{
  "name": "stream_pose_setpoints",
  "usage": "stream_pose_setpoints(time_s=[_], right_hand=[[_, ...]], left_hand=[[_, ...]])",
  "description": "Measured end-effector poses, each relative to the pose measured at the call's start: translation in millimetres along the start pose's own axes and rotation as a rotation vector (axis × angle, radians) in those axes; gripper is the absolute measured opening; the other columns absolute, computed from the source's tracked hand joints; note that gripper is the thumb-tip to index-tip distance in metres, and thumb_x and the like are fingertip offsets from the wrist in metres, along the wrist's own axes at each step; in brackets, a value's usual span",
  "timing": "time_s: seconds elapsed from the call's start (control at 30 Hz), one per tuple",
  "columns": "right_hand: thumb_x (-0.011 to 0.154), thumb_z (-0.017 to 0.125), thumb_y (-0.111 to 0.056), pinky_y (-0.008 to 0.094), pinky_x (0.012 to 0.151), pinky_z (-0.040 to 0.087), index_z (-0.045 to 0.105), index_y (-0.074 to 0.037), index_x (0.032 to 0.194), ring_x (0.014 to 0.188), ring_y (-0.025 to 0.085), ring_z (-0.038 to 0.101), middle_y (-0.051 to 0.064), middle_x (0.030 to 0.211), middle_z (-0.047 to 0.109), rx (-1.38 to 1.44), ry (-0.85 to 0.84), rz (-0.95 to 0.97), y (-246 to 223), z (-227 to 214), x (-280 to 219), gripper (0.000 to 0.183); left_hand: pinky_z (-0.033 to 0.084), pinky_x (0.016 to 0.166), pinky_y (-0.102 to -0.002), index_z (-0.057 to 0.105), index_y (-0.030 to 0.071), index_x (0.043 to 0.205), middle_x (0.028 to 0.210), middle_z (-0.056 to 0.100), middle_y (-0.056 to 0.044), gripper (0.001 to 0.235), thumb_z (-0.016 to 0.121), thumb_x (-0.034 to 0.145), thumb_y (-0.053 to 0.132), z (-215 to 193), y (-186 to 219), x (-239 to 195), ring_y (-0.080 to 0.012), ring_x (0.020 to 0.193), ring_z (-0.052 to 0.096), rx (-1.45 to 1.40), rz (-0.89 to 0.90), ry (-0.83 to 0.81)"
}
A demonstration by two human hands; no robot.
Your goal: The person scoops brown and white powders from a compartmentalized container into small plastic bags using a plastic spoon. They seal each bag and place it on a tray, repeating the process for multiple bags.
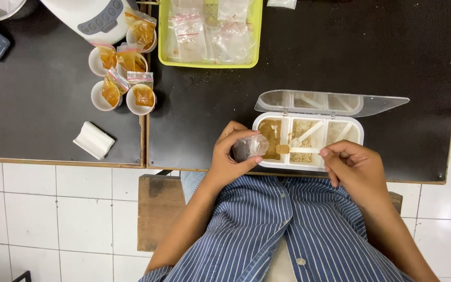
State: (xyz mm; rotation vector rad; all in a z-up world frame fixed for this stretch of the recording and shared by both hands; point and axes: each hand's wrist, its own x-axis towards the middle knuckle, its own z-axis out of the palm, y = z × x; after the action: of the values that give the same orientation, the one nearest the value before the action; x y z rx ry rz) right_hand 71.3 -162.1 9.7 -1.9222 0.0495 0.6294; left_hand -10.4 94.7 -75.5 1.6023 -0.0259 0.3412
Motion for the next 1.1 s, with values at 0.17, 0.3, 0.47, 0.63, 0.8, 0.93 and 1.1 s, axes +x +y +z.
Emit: stream_pose_setpoints(time_s=[0.17, 0.3, 0.47, 0.63, 0.8, 0.93, 1.1], right_hand=[[0.096, 0.067, -0.004, 0.026, 0.041, 0.041, 0.074, 0.004, 0.089, 0.040, 0.014, 0.052, 0.012, 0.061, 0.061, 0.028, 0.017, -0.009, -3, 1, 3, 0.012], [0.091, 0.065, 0.003, 0.026, 0.039, 0.041, 0.073, 0.008, 0.093, 0.038, 0.015, 0.054, 0.015, 0.059, 0.058, 0.086, 0.020, -0.064, -2, -1, 3, 0.010], [0.093, 0.064, 0.003, 0.026, 0.040, 0.042, 0.073, 0.008, 0.094, 0.039, 0.015, 0.055, 0.015, 0.060, 0.058, 0.075, 0.025, -0.070, -4, -1, 3, 0.010], [0.094, 0.065, 0.001, 0.027, 0.040, 0.043, 0.073, 0.008, 0.092, 0.038, 0.015, 0.056, 0.015, 0.060, 0.059, 0.056, 0.017, -0.073, -4, -1, 6, 0.010], [0.094, 0.063, 0.003, 0.025, 0.039, 0.042, 0.072, 0.007, 0.093, 0.039, 0.013, 0.054, 0.013, 0.060, 0.058, 0.078, 0.015, -0.102, 0, -1, 7, 0.009], [0.093, 0.064, 0.004, 0.025, 0.040, 0.042, 0.072, 0.008, 0.093, 0.040, 0.013, 0.055, 0.015, 0.060, 0.059, 0.066, 0.030, -0.119, -3, 0, 4, 0.009], [0.094, 0.064, 0.003, 0.024, 0.038, 0.043, 0.072, 0.008, 0.095, 0.041, 0.013, 0.055, 0.015, 0.061, 0.059, 0.053, 0.040, -0.115, -6, 1, 3, 0.009]], left_hand=[[0.048, 0.090, -0.034, 0.070, 0.013, 0.123, 0.104, 0.058, -0.005, 0.045, 0.085, 0.083, 0.029, 5, 2, -2, -0.0189, 0.100, 0.057, 0.008, 0.000, 0.074], [0.046, 0.086, -0.039, 0.075, 0.010, 0.119, 0.095, 0.058, -0.007, 0.046, 0.090, 0.076, 0.018, 7, 6, -3, -0.0203, 0.092, 0.055, 0.024, 0.029, 0.123], [0.045, 0.086, -0.038, 0.075, 0.013, 0.118, 0.094, 0.055, -0.006, 0.046, 0.089, 0.077, 0.025, 8, 3, 4, -0.0215, 0.090, 0.053, 0.125, 0.110, 0.130], [0.044, 0.085, -0.037, 0.074, 0.014, 0.120, 0.095, 0.055, -0.005, 0.046, 0.088, 0.077, 0.025, 11, 7, 8, -0.0204, 0.089, 0.051, 0.145, 0.143, 0.114], [0.044, 0.084, -0.038, 0.073, 0.014, 0.120, 0.096, 0.055, -0.005, 0.044, 0.088, 0.079, 0.022, 11, 8, 6, -0.0196, 0.089, 0.050, 0.118, 0.135, 0.099], [0.044, 0.085, -0.039, 0.073, 0.014, 0.120, 0.098, 0.055, -0.005, 0.045, 0.088, 0.079, 0.023, 10, 9, 7, -0.0210, 0.090, 0.051, 0.136, 0.145, 0.101], [0.043, 0.089, -0.039, 0.072, 0.016, 0.122, 0.107, 0.057, -0.007, 0.046, 0.087, 0.080, 0.028, 10, 10, 5, -0.0213, 0.094, 0.050, 0.157, 0.164, 0.108]])
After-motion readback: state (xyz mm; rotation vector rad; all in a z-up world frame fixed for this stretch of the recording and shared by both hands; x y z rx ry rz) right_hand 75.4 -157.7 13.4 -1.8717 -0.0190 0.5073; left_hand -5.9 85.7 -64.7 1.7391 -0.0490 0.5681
